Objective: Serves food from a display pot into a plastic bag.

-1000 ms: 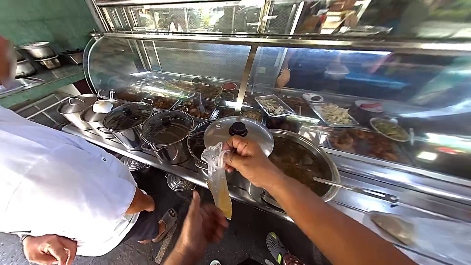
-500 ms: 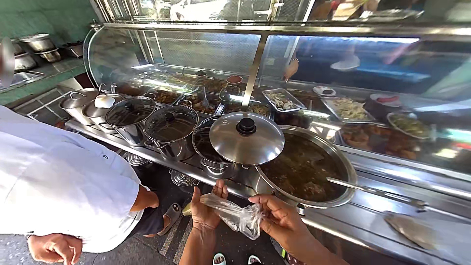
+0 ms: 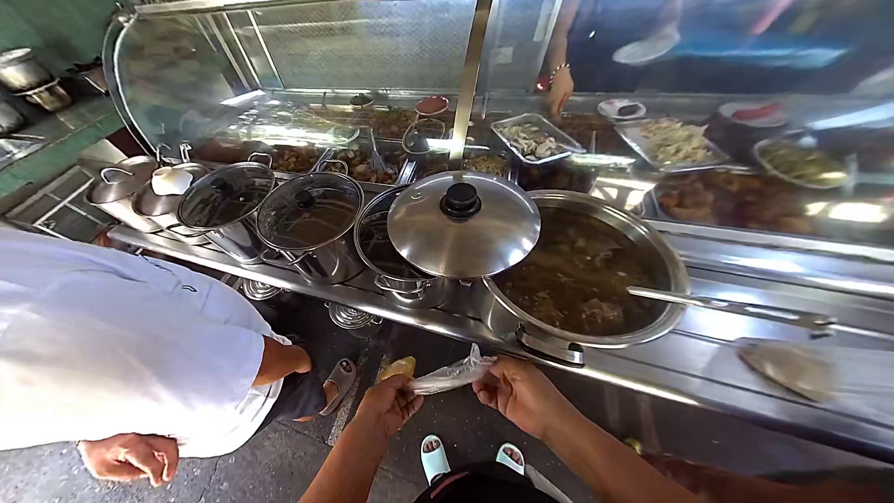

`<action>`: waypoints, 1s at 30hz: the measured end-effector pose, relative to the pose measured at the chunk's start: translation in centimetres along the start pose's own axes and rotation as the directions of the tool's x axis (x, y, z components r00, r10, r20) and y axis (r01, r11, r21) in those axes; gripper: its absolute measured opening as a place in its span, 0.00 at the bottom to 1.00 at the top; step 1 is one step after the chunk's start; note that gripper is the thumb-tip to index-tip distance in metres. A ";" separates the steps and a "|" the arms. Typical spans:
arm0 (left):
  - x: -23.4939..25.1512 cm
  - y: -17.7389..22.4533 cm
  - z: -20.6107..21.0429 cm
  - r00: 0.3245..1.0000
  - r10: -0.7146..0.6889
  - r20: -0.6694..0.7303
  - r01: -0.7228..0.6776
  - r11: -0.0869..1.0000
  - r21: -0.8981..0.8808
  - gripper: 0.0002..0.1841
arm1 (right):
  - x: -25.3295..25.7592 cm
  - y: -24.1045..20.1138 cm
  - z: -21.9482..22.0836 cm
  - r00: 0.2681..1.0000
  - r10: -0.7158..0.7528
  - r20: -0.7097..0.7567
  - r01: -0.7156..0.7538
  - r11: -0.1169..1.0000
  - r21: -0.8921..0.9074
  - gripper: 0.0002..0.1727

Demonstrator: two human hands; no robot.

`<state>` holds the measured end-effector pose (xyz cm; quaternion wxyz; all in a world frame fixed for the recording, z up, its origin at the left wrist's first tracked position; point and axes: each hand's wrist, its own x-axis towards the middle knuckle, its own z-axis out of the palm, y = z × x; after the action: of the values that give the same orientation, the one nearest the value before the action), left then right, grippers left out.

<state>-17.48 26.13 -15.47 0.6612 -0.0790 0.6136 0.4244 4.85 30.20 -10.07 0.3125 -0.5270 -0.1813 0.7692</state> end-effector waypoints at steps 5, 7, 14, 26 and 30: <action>-0.1 -1.3 -0.8 0.976 0.212 -0.054 -0.125 0.743 0.658 0.13 | 1.4 1.3 -0.9 0.987 0.089 -0.133 -0.080 0.994 0.072 0.07; -0.6 -0.9 -0.7 0.962 0.270 0.037 -0.155 0.430 0.890 0.13 | 1.8 1.5 -1.2 0.989 0.074 -0.130 -0.063 0.994 0.090 0.07; -8.0 -2.1 4.7 0.946 0.213 0.245 -0.106 -0.512 0.852 0.18 | 3.2 1.2 -2.1 0.998 0.061 -0.033 -0.061 0.998 -0.008 0.09; -4.2 -7.4 6.2 0.237 -0.207 0.949 -0.532 -0.845 -0.051 0.07 | 2.3 -0.8 -5.2 0.956 -0.016 0.293 0.161 0.864 -0.477 0.08; -4.4 -8.2 9.4 0.584 0.033 0.811 -0.528 -0.744 0.410 0.12 | 1.5 -2.0 -9.0 0.933 -0.020 0.360 0.255 0.742 -0.620 0.18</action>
<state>-4.55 24.78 -12.80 0.1891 0.8498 0.4866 -0.0733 13.38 32.25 -13.25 0.1290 -0.4512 -0.5284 0.7075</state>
